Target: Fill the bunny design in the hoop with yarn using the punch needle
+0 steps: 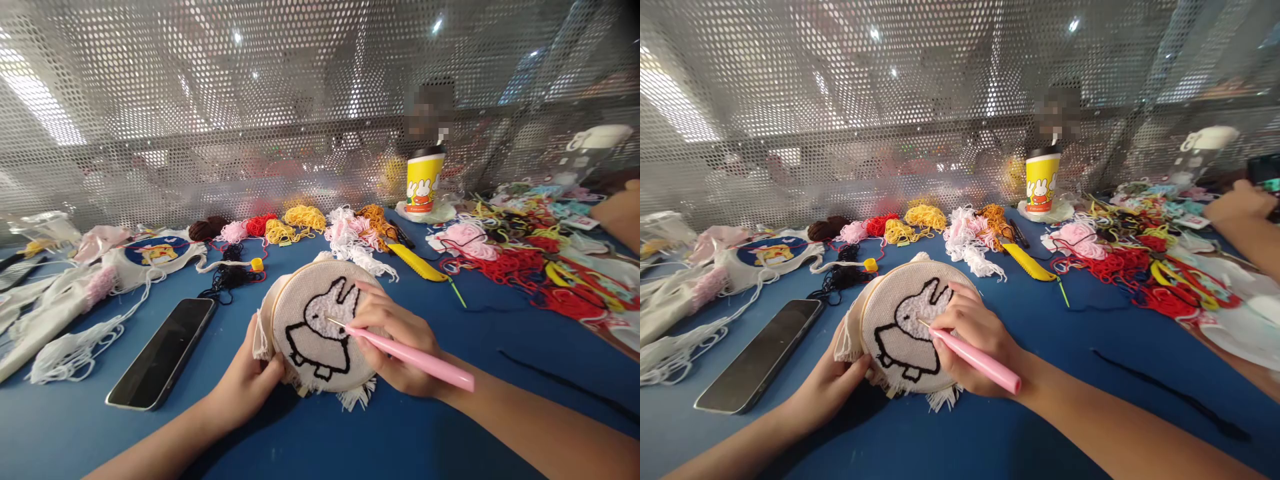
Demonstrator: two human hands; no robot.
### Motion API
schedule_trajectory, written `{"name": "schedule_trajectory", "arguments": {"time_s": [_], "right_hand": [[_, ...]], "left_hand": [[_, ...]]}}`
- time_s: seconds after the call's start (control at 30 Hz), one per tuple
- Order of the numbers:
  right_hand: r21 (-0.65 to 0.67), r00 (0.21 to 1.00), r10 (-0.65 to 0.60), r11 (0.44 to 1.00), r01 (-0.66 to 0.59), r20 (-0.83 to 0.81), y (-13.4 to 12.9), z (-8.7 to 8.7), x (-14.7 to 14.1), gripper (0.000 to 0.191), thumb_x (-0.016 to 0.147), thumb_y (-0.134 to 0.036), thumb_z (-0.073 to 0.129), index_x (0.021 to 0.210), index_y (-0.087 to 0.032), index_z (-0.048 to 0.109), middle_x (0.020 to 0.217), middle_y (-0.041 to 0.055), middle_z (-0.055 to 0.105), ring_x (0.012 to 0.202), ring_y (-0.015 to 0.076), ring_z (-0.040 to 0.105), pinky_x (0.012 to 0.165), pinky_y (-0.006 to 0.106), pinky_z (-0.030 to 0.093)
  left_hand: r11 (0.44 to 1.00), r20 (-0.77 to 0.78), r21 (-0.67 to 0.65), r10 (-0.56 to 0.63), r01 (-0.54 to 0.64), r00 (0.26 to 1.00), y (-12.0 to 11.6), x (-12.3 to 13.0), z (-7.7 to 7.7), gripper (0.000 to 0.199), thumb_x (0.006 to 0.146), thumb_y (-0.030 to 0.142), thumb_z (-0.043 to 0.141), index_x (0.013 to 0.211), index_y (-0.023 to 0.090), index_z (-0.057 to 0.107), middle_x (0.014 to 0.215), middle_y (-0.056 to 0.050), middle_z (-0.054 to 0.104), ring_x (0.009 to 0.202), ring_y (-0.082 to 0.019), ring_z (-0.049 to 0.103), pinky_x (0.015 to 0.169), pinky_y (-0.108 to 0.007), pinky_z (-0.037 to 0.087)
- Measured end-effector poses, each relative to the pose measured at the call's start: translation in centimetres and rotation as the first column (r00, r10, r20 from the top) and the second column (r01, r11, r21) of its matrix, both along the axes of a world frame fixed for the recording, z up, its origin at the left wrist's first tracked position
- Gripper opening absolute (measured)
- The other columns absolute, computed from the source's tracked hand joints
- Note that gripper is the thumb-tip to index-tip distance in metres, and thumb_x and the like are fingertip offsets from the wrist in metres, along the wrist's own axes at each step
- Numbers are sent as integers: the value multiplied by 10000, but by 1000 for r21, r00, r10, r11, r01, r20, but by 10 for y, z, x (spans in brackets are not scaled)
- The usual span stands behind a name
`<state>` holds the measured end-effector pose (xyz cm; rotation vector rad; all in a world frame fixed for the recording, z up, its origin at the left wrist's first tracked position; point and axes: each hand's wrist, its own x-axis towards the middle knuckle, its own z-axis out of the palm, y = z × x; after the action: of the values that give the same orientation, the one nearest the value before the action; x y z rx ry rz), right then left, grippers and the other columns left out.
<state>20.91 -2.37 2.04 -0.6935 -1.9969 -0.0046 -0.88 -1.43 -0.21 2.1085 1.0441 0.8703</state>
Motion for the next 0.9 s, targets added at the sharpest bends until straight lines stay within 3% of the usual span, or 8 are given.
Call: {"name": "schedule_trajectory", "arguments": {"time_s": [0.4, 0.63, 0.7, 0.77, 0.9], "right_hand": [[195, 976, -108, 978, 71, 187, -1, -9, 0, 108, 725, -129, 527, 825, -138, 486, 589, -2, 516, 588, 117, 476, 848, 474, 382], [159, 967, -157, 979, 126, 200, -10, -6, -8, 75, 742, -112, 495, 811, -141, 497, 598, -5, 528, 610, 116, 469, 830, 462, 386], [165, 967, -173, 976, 143, 187, -9, -5, -9, 6, 744, -140, 512, 743, -143, 507, 546, -16, 503, 571, 110, 451, 826, 445, 388], [156, 966, -196, 973, 170, 171, -8, -6, -10, 56, 747, -160, 517, 693, -148, 511, 508, -28, 477, 547, 104, 436, 830, 435, 378], [127, 956, -173, 981, 146, 237, -7, -11, -11, 87, 759, -114, 459, 763, -152, 538, 568, -15, 516, 595, 112, 458, 874, 467, 307]], "left_hand": [[991, -6, 121, -56, 56, 998, -7, 1, 4, 506, 804, 182, 349, 1279, 212, 178, 1275, -86, 321, 1185, -232, 293, 1005, -373, 227], [982, -37, 150, -112, 116, 993, -16, 5, 13, 578, 787, 135, 359, 1295, 234, 102, 1283, -103, 298, 1174, -251, 314, 979, -393, 273], [975, -68, 165, -137, 147, 988, -17, 4, 13, 614, 780, 130, 370, 1302, 232, 64, 1312, -113, 251, 1195, -268, 279, 981, -408, 265], [965, -107, 184, -171, 189, 979, -20, 3, 14, 655, 767, 130, 392, 1309, 219, 34, 1340, -125, 198, 1220, -301, 218, 989, -440, 232], [943, -143, 196, -243, 268, 959, -24, 2, 17, 692, 750, 131, 406, 1310, 206, 6, 1366, -125, 129, 1244, -322, 133, 1000, -469, 184]]}}
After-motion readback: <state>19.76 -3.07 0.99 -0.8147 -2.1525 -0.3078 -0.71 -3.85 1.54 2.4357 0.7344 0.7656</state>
